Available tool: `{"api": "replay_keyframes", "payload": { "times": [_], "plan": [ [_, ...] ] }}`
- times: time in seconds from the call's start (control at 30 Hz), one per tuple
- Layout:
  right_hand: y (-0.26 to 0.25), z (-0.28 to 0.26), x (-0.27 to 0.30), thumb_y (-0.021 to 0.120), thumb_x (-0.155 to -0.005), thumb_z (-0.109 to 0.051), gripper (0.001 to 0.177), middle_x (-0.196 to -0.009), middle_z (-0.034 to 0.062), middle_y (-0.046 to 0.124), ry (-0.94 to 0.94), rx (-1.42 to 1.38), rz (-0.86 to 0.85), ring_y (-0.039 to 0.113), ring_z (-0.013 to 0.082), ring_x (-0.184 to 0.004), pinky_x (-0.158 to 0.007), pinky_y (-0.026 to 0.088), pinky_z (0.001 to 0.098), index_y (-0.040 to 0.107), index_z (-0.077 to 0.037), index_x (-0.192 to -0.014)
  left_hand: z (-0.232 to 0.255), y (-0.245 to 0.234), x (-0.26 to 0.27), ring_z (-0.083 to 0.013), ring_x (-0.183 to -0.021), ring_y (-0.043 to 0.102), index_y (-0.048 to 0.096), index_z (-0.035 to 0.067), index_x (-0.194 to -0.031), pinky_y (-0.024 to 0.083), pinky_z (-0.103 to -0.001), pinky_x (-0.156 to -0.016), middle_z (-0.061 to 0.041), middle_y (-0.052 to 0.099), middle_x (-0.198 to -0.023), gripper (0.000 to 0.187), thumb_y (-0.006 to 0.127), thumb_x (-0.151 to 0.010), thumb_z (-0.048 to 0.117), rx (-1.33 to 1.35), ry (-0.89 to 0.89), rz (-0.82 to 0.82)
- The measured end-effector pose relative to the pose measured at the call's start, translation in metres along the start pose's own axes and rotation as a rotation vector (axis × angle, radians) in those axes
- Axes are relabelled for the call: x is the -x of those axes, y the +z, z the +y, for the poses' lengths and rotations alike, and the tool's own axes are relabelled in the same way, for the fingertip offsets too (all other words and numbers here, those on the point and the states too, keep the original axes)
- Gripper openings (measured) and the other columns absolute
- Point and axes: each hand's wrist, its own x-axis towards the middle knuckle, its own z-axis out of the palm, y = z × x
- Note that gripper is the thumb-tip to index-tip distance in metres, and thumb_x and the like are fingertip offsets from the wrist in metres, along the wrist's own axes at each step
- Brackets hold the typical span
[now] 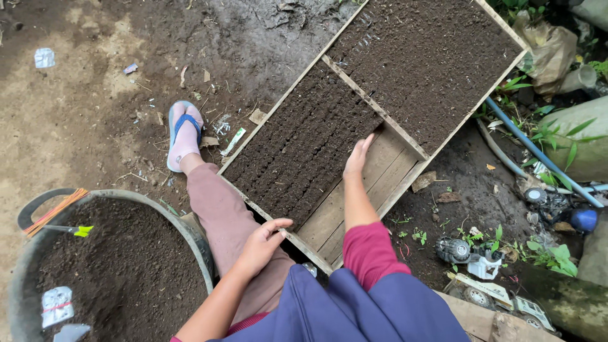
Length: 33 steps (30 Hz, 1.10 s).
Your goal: The person sits on the ground and repeatedly scoops soil from a large basin, forms small soil balls by hand, and places them into a wooden seedling tray. The person continues this process, filling the tray with soil balls.
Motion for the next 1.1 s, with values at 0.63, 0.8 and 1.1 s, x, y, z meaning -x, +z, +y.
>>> {"api": "replay_keyframes", "payload": {
  "times": [0.63, 0.8, 1.1],
  "plan": [
    [0.002, 0.001, 0.254, 0.023, -0.097, -0.058, 0.08, -0.142, 0.0292, 0.034, 0.489, 0.575, -0.498, 0.029, 0.0367, -0.136, -0.112, 0.019, 0.0483, 0.032, 0.01, -0.139, -0.071, -0.106, 0.173, -0.0142, -0.087, 0.062, 0.067, 0.003, -0.097, 0.05, -0.023, -0.077, -0.01, 0.065, -0.102, 0.026, 0.045, -0.087, -0.007, 0.24, 0.145, 0.819],
    [-0.002, 0.05, 0.203, 0.03, -0.1, -0.045, 0.064, -0.109, 0.0318, 0.059, 0.239, 0.599, -0.156, 0.053, 0.0393, -0.114, -0.099, 0.036, 0.0466, 0.063, 0.01, -0.103, -0.094, -0.124, 0.224, -0.0194, -0.085, 0.065, 0.069, 0.002, -0.094, 0.052, -0.028, -0.074, -0.012, 0.067, -0.095, 0.026, 0.047, -0.084, -0.008, 0.22, 0.106, 0.964],
    [0.007, -0.024, 0.21, 0.037, -0.097, -0.059, 0.08, -0.148, 0.026, 0.013, 0.524, 0.177, -0.247, 0.017, 0.0407, -0.137, -0.109, 0.021, 0.0567, 0.02, 0.004, -0.142, -0.192, -0.202, 0.247, -0.0256, -0.09, 0.061, 0.068, 0.016, -0.099, 0.048, -0.038, -0.085, -0.007, 0.065, -0.094, 0.023, 0.057, -0.08, 0.01, -0.377, 0.002, 1.344]
  ]
}}
